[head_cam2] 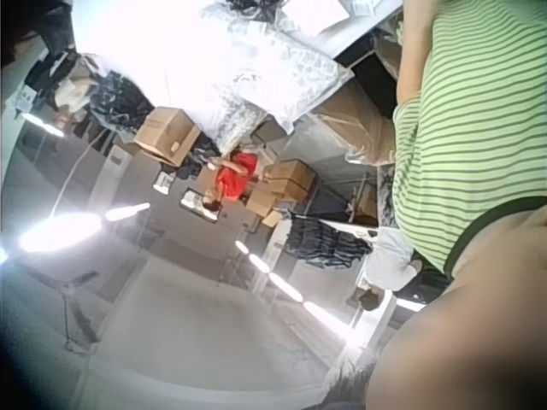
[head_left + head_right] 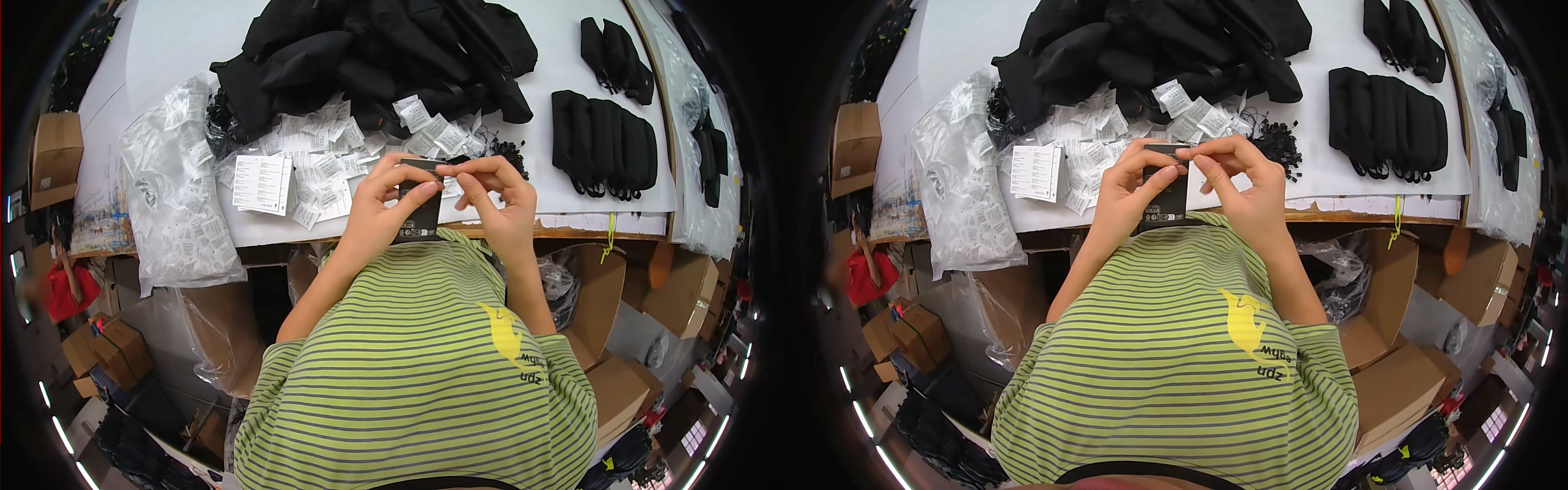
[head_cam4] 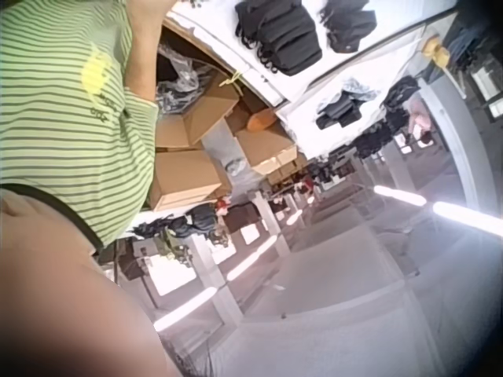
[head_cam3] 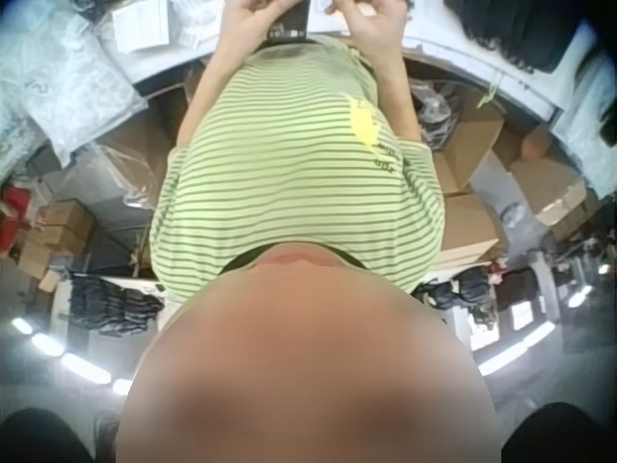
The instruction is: Assembling sunglasses cases by inserting labels and items into the cases.
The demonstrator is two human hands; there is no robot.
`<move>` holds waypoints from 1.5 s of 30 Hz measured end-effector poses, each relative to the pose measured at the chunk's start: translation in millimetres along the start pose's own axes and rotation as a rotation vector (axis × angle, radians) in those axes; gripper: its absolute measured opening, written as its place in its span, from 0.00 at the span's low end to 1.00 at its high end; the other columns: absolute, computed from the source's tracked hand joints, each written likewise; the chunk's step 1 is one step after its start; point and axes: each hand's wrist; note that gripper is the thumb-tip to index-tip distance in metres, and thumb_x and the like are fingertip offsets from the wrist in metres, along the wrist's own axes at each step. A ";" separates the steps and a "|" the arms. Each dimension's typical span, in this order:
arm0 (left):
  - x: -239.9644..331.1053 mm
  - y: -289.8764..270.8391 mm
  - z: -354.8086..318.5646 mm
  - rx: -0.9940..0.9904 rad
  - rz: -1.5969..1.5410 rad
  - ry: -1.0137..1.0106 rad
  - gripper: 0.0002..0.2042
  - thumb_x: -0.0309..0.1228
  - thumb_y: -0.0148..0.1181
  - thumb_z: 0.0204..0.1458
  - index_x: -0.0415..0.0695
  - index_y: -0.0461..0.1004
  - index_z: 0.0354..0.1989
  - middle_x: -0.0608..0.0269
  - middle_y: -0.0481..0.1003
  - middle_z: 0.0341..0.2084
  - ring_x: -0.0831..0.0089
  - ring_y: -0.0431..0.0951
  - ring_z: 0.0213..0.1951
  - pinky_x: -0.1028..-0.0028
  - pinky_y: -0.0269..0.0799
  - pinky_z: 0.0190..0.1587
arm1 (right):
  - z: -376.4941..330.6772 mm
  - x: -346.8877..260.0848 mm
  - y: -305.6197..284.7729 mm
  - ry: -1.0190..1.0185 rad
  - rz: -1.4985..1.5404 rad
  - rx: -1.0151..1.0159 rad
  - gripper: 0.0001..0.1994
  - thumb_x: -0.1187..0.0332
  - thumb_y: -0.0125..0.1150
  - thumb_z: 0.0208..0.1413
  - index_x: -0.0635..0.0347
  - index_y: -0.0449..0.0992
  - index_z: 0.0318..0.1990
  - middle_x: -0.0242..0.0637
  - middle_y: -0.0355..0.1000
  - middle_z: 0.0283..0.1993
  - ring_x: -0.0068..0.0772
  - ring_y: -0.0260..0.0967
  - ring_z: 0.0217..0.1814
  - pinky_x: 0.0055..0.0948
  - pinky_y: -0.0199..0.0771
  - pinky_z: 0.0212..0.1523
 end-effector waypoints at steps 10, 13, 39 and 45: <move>18.5 -4.0 -2.0 0.064 0.723 0.363 0.04 0.31 0.64 0.47 0.48 0.78 0.31 0.59 0.71 0.41 0.65 0.75 0.25 0.71 0.70 0.30 | -6.9 11.9 15.4 0.257 0.304 -0.121 0.18 0.70 0.54 0.59 0.63 0.61 0.55 0.35 0.70 0.37 0.19 0.66 0.29 0.20 0.68 0.35; 20.9 -5.6 -1.5 0.099 0.791 0.390 0.04 0.31 0.63 0.47 0.48 0.77 0.31 0.60 0.71 0.41 0.66 0.75 0.24 0.72 0.69 0.26 | -7.6 17.6 15.3 0.284 0.214 -0.132 0.15 0.69 0.54 0.59 0.62 0.62 0.52 0.30 0.69 0.31 0.17 0.63 0.28 0.18 0.65 0.33; 18.5 -1.8 -10.1 0.258 0.458 0.338 0.07 0.17 0.62 0.43 0.38 0.75 0.31 0.63 0.73 0.25 0.73 0.75 0.29 0.77 0.69 0.31 | -4.9 11.4 23.7 -0.017 -0.333 0.017 0.04 0.69 0.63 0.50 0.58 0.76 0.29 0.25 0.46 0.10 0.15 0.40 0.12 0.23 0.40 0.16; 21.0 -12.3 -11.2 0.139 0.440 0.426 0.07 0.16 0.63 0.42 0.37 0.76 0.31 0.61 0.75 0.30 0.74 0.74 0.32 0.77 0.67 0.35 | -5.0 8.1 23.2 0.016 -0.264 0.048 0.04 0.70 0.64 0.50 0.58 0.76 0.29 0.24 0.48 0.10 0.14 0.41 0.13 0.22 0.40 0.16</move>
Point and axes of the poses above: each hand's wrist, its own z-axis towards the middle knuckle, its own y-axis out of the palm, x = y × z
